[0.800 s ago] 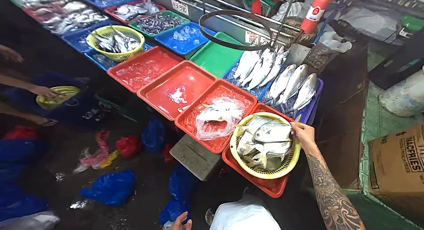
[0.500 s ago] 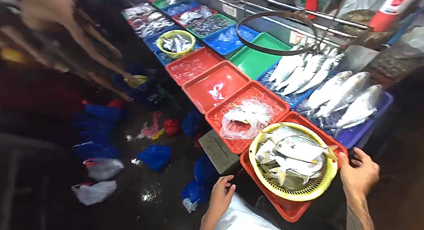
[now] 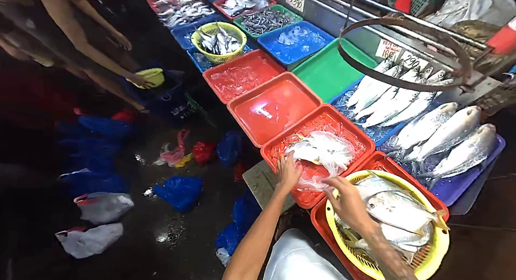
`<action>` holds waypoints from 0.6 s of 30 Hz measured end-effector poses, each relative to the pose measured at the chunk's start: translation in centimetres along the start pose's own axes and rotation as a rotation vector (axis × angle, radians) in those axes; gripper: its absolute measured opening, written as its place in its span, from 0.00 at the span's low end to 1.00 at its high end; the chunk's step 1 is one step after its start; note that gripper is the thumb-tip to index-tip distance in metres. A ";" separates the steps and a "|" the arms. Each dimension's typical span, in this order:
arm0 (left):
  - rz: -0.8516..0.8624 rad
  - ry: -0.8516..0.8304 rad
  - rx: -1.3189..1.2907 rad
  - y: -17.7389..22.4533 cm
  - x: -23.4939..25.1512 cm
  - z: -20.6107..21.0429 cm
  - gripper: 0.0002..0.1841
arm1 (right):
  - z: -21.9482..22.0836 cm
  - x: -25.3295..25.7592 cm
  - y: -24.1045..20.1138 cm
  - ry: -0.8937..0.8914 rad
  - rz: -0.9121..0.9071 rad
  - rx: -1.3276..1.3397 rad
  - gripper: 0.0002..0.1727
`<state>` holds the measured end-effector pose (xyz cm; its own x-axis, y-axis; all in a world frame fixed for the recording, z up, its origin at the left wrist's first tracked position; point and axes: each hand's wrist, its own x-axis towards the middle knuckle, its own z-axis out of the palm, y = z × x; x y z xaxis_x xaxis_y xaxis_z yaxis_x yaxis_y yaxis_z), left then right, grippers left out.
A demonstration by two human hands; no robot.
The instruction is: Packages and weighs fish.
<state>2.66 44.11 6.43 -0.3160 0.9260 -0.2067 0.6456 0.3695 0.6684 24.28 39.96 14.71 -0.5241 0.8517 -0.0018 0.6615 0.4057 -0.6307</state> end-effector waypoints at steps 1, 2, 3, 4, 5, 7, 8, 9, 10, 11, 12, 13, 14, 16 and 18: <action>-0.056 -0.060 0.031 -0.5 2.1 0.2 0.41 | 1.3 2.1 -0.6 -0.136 0.028 -0.039 0.19; -0.103 -0.129 0.066 -0.9 3.9 0.2 0.45 | 2.5 3.6 -1.1 -0.259 0.062 -0.072 0.21; -0.126 -0.199 0.095 -1.2 5.5 -0.1 0.47 | 3.5 4.6 -1.5 -0.337 0.092 -0.089 0.22; -0.121 -0.260 0.117 -1.6 7.0 -0.3 0.47 | 4.2 5.1 -1.7 -0.373 0.120 -0.085 0.22; -0.089 -0.300 0.135 -2.1 8.4 -0.4 0.45 | 4.9 5.1 -1.7 -0.373 0.147 -0.067 0.21; -0.011 -0.334 0.131 -3.2 10.5 -0.1 0.40 | 5.6 4.0 -1.0 -0.336 0.205 -0.018 0.21; 0.021 -0.328 0.115 -3.5 11.4 -0.1 0.36 | 5.7 3.6 -0.4 -0.315 0.231 -0.001 0.20; 0.034 -0.330 0.086 -3.7 11.8 -0.4 0.32 | 5.7 3.0 0.3 -0.304 0.263 0.010 0.20; 0.026 -0.343 0.040 -3.9 11.8 -0.9 0.28 | 5.6 2.4 0.9 -0.295 0.296 0.018 0.20; 0.001 -0.367 -0.011 -3.9 11.7 -1.5 0.24 | 5.4 2.0 1.4 -0.276 0.325 0.023 0.20; -0.029 -0.395 -0.078 -3.8 11.8 -2.0 0.19 | 5.1 1.8 1.8 -0.240 0.345 0.020 0.19; -0.059 -0.420 -0.163 -3.8 12.0 -2.0 0.13 | 4.8 1.8 2.0 -0.177 0.351 0.012 0.18; -0.092 -0.445 -0.248 -3.9 11.8 -1.6 0.11 | 4.7 2.0 2.0 -0.096 0.345 0.002 0.17; -0.136 -0.485 -0.395 -4.1 10.7 -0.4 0.10 | 4.8 3.1 1.4 0.069 0.303 -0.019 0.15; -0.152 -0.526 -0.501 -3.8 9.6 0.7 0.12 | 5.2 5.3 0.6 0.138 0.293 -0.025 0.14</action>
<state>-2.40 51.68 1.38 0.0798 0.8289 -0.5537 0.1870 0.5331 0.8251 19.09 43.00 10.31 -0.2330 0.9697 -0.0735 0.7872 0.1437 -0.5997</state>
